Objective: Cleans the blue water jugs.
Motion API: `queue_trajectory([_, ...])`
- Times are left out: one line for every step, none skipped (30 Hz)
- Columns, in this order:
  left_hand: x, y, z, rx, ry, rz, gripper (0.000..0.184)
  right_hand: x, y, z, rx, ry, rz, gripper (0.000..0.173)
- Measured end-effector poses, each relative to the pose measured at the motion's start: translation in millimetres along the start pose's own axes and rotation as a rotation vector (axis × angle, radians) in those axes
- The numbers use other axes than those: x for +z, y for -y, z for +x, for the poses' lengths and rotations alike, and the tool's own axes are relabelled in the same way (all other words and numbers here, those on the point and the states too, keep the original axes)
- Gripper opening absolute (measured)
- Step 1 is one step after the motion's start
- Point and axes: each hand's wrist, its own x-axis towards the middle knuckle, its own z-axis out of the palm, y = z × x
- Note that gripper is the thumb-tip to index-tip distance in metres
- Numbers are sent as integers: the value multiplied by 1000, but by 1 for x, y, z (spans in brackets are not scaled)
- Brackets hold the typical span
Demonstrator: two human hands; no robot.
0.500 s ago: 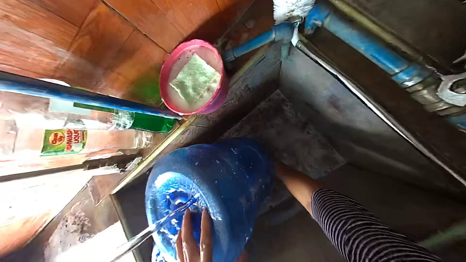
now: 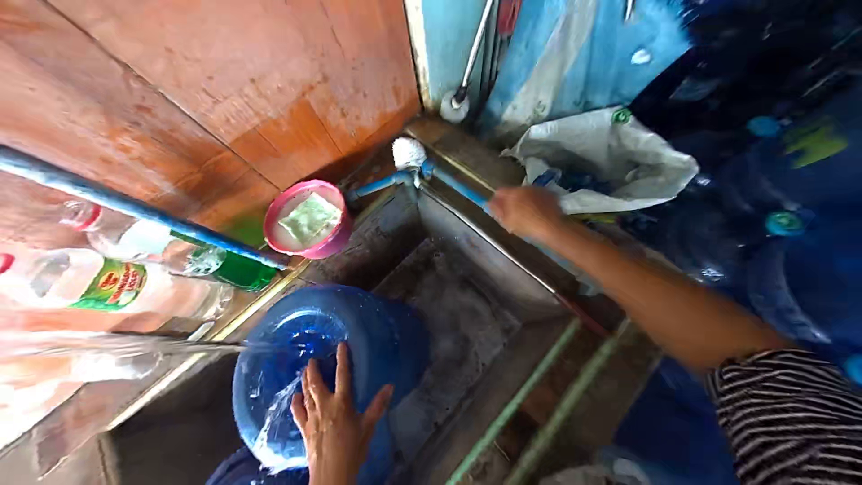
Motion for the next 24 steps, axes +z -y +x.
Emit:
queue_trajectory([2, 0, 1, 21, -25, 1, 101, -23, -20, 2, 87, -104, -34, 50])
queue_trajectory([3, -1, 1, 32, -30, -6, 100, -38, -40, 7, 167, -142, -50, 58])
queue_trajectory([3, -3, 1, 35, -19, -9, 98, -44, -57, 12, 230, -127, -35, 66])
queue_trajectory([1, -5, 1, 19, 7, -5, 98, -42, -69, 19, 266, -90, 6, 71])
queue_trajectory([-2, -7, 2, -11, 42, -2, 97, -35, -74, 29, 275, -64, 76, 73])
queue_trajectory([-7, -8, 2, -54, 91, 2, 97, -29, -71, 37, 269, -62, 144, 72])
queue_trajectory([-11, -9, 2, -90, 144, 6, 97, -20, -69, 47, 250, -82, 189, 68])
queue_trajectory([-13, -9, 3, -118, 195, 16, 97, -11, -67, 58, 215, -100, 218, 64])
queue_trajectory([-14, -12, 4, -138, 234, 23, 98, -2, -67, 70, 161, -113, 244, 60])
queue_trajectory([-16, -14, 5, -161, 265, 21, 99, 0, -63, 76, 98, -110, 242, 57])
queue_trajectory([-18, -15, 5, -175, 273, 20, 99, -2, -57, 73, 40, -94, 197, 56])
queue_trajectory([-19, -14, 2, -176, 261, 20, 98, -8, -47, 59, -9, -77, 123, 56])
queue_trajectory([-20, -14, 1, -167, 240, 17, 97, -16, -40, 37, -47, -60, 55, 52])
queue_trajectory([-19, -15, 0, -150, 220, 15, 97, -27, -39, 12, -74, -27, -30, 47])
queue_trajectory([-19, -15, 0, -142, 217, 15, 97, -34, -43, -12, -88, 22, -137, 41])
queue_trajectory([-18, -15, 1, -134, 214, 14, 97, -36, -51, -34, -76, 75, -221, 38])
queue_trajectory([-17, -14, 1, -124, 205, 11, 96, -31, -63, -52, -43, 120, -265, 38])
queue_trajectory([-15, -13, 2, -106, 197, 4, 92, -19, -79, -64, -15, 144, -253, 41])
queue_trajectory([-14, -14, 2, -88, 187, 1, 85, -5, -96, -72, 6, 163, -207, 49])
queue_trajectory([-14, -15, 2, -80, 179, -9, 75, 9, -108, -79, 19, 170, -153, 55])
queue_trajectory([-14, -14, 1, -91, 161, -31, 64, 20, -116, -85, 34, 143, -106, 57])
queue_trajectory([-13, -11, -2, -125, 104, -58, 56, 26, -120, -90, 43, 89, -98, 57])
queue_trajectory([-11, -5, -7, -201, 9, -86, 52, 28, -120, -97, 52, 34, -115, 56])
queue_trajectory([-8, 3, -13, -305, -137, -132, 53, 22, -113, -106, 59, -16, -138, 55])
